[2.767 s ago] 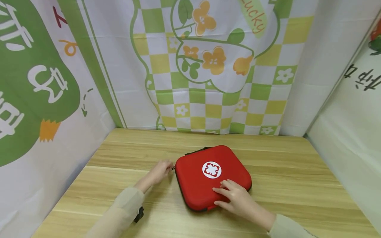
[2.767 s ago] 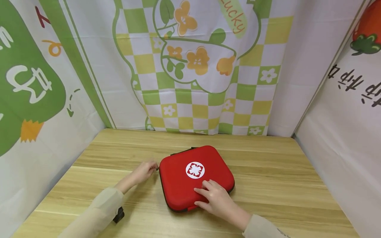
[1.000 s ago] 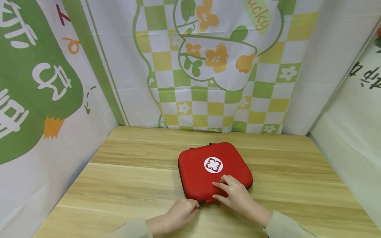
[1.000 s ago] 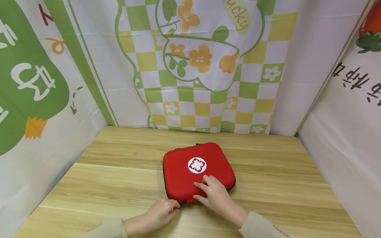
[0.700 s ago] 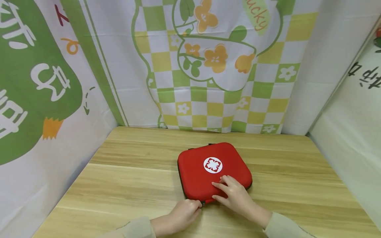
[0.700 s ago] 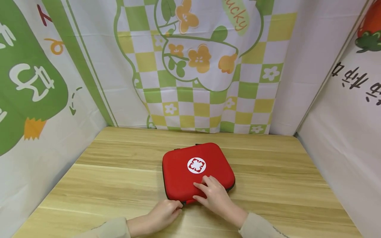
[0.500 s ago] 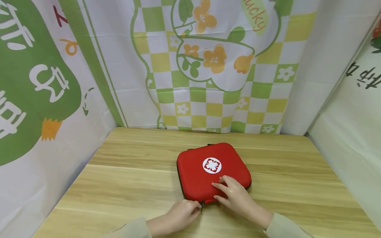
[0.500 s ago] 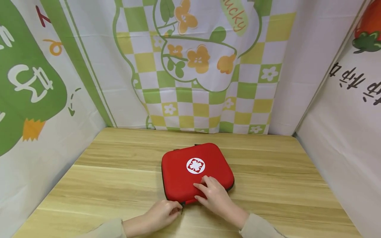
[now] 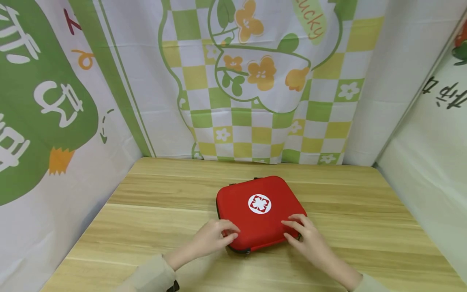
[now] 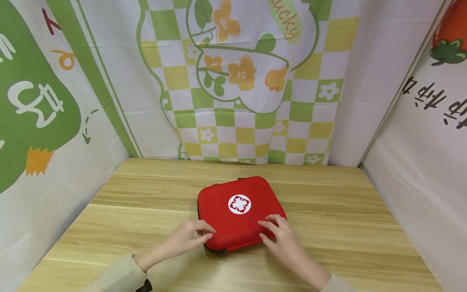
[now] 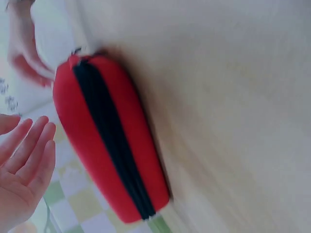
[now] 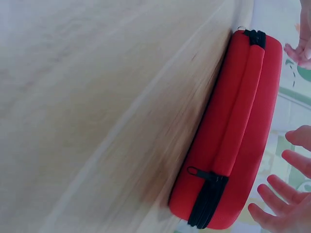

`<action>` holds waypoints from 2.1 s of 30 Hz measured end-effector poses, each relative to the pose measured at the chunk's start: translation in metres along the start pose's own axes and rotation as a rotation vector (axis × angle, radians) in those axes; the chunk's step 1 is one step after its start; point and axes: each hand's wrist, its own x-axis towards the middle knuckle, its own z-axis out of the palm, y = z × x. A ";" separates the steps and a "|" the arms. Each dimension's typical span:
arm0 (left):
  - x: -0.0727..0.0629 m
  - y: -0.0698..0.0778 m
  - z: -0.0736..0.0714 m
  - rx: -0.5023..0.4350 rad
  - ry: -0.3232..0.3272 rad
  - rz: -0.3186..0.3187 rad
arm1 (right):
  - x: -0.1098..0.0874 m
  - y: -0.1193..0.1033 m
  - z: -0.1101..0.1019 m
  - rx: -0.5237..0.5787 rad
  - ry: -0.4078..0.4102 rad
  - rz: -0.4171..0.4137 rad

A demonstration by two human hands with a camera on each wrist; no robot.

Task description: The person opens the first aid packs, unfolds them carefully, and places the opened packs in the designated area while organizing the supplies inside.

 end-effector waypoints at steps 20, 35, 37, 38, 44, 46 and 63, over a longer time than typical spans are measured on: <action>0.042 -0.082 -0.011 -0.098 0.143 -0.273 | -0.020 -0.018 -0.011 0.105 -0.067 0.611; 0.051 -0.117 -0.006 -0.308 0.038 -0.372 | -0.019 -0.019 0.000 0.323 -0.116 0.801; 0.050 -0.117 -0.006 -0.339 0.040 -0.394 | -0.017 -0.018 0.000 0.325 -0.116 0.796; 0.050 -0.116 -0.007 -0.347 0.043 -0.405 | -0.016 -0.016 0.000 0.329 -0.118 0.796; 0.043 -0.118 -0.009 -0.420 0.068 -0.457 | -0.003 -0.008 0.003 0.410 -0.138 0.856; 0.040 -0.117 -0.010 -0.436 0.085 -0.475 | 0.001 -0.004 0.006 0.439 -0.135 0.865; 0.003 -0.093 -0.012 -0.381 0.170 -0.584 | 0.031 0.028 0.021 0.467 -0.176 0.828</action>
